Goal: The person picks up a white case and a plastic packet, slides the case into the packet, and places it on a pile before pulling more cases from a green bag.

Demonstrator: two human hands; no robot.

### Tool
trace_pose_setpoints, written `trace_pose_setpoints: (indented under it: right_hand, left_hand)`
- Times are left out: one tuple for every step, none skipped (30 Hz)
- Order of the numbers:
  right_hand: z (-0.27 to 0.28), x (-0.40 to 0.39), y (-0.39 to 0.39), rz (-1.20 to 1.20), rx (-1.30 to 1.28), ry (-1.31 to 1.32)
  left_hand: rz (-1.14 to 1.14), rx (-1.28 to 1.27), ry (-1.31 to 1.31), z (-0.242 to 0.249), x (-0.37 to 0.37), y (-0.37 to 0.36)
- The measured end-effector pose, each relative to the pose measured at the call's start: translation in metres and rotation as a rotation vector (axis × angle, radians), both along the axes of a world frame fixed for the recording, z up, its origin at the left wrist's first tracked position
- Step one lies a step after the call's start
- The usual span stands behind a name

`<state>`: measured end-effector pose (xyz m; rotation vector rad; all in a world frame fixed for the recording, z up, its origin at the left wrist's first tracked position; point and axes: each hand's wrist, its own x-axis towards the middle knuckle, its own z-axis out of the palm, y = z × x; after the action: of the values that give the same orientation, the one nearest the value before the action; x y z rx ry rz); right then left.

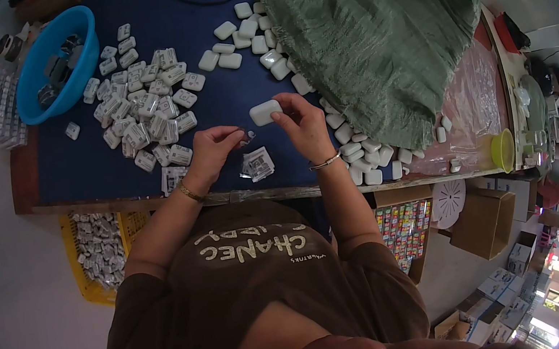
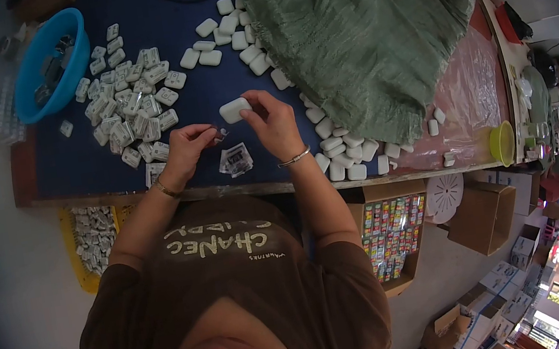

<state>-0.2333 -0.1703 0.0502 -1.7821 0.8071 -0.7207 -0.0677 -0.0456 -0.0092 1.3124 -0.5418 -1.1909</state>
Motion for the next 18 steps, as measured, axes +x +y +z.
trace_pose_setpoints:
  right_hand:
    - [0.0011, 0.0002, 0.0001, 0.0, 0.0, 0.0]
    - [0.0024, 0.0002, 0.0004, 0.013, -0.017, 0.008]
    - [0.003, -0.0002, 0.0005, 0.024, -0.033, 0.016]
    - [0.0032, -0.0009, 0.0001, 0.023, -0.033, 0.017]
    - [0.0034, -0.0017, -0.0008, 0.059, -0.038, 0.043]
    - [0.0035, -0.0023, -0.0016, 0.097, -0.042, 0.069]
    - [0.0028, -0.0029, -0.0022, 0.097, -0.042, 0.07]
    - [0.0013, -0.0037, -0.0029, 0.132, -0.065, 0.09]
    - [0.0004, -0.0039, -0.0034, 0.168, -0.089, 0.11]
    - [0.001, -0.0033, -0.0032, 0.17, -0.089, 0.11]
    - [0.0019, -0.0027, -0.0023, 0.166, -0.103, 0.13]
    - [0.0026, -0.0025, -0.0012, 0.16, -0.118, 0.151]
    - [0.0027, -0.0016, 0.0002, 0.159, -0.118, 0.151]
    - [0.0025, 0.0, 0.0024, 0.132, -0.07, 0.126]
    - [0.0022, 0.0012, 0.0039, 0.107, -0.022, 0.102]
    - [0.0015, 0.0017, 0.0042, 0.107, -0.021, 0.102]
    - [0.0005, 0.0018, 0.0039, 0.082, -0.018, 0.119]
    - [-0.0009, 0.0021, 0.0039, 0.056, -0.015, 0.137]
  left_hand:
    - [0.002, -0.006, 0.005, -0.0003, 0.0002, -0.0001]
    - [0.004, -0.012, 0.01, -0.0006, 0.0003, -0.0004]
    - [0.003, -0.011, 0.011, -0.0004, 0.0002, -0.0006]
    - [0.001, -0.013, 0.009, 0.0004, 0.0, -0.001]
    - [-0.002, -0.015, 0.007, 0.0007, -0.0001, -0.0014]
    - [-0.003, -0.015, 0.008, 0.0002, 0.0002, -0.0015]
    - [-0.017, -0.016, -0.016, -0.0006, 0.0009, -0.0014]
    - [-0.032, -0.017, -0.041, -0.001, 0.0011, -0.0013]
    - [-0.031, -0.017, -0.041, -0.0006, 0.0011, -0.0014]
    - [-0.044, -0.013, -0.08, 0.0003, 0.0008, -0.0014]
    - [-0.058, -0.008, -0.119, 0.0007, 0.0001, -0.0011]
    - [-0.058, -0.007, -0.118, 0.0006, -0.0012, -0.0008]
    - [-0.042, -0.02, -0.124, 0.0005, -0.0026, -0.0008]
    - [-0.026, -0.032, -0.131, 0.0006, -0.0037, -0.0006]
    - [-0.025, -0.031, -0.131, 0.0008, -0.0045, 0.0]
    - [-0.013, -0.061, -0.084, 0.0011, -0.0052, 0.0005]
    - [-0.001, -0.092, -0.037, 0.0018, -0.0062, 0.0002]
    - [-0.001, -0.093, -0.037, 0.0033, -0.0077, -0.0006]
